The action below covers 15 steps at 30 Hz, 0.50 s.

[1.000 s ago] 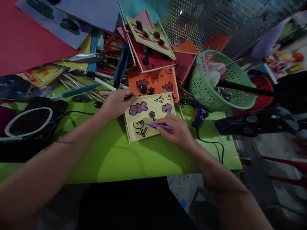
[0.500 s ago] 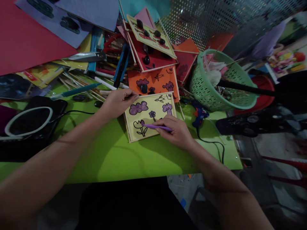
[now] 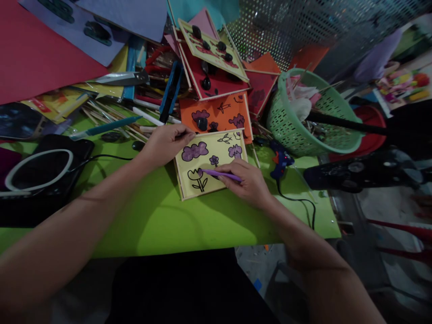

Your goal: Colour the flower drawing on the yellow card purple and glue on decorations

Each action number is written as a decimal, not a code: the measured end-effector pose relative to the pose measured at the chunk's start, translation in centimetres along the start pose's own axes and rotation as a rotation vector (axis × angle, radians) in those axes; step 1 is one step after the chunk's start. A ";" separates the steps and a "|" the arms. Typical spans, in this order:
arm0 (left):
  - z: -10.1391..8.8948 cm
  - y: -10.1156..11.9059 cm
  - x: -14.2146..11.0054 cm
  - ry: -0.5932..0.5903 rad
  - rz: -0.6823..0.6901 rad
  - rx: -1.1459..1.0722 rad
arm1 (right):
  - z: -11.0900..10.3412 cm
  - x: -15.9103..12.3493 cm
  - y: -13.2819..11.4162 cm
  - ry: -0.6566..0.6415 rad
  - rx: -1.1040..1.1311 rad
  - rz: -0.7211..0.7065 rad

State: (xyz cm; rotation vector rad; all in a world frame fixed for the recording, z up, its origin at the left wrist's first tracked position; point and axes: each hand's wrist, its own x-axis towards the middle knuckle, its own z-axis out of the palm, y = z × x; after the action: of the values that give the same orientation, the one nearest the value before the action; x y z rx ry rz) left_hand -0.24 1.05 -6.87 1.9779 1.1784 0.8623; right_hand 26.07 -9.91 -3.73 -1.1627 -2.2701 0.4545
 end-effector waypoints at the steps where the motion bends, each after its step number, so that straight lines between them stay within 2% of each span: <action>1: 0.0 0.1 0.0 0.001 -0.003 0.003 | 0.0 0.0 0.0 0.000 0.000 -0.006; 7: -0.1 0.4 0.0 -0.009 -0.029 0.009 | -0.5 -0.1 -0.7 -0.021 0.007 0.005; 15: 0.1 -0.1 0.0 0.001 0.012 0.000 | -0.6 -0.1 -0.8 -0.046 0.015 0.008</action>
State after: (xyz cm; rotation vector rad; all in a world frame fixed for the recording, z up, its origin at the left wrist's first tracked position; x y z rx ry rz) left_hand -0.24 1.03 -7.04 1.9866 1.1688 0.8691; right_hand 25.96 -10.40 -2.90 -1.1653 -2.2980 0.5054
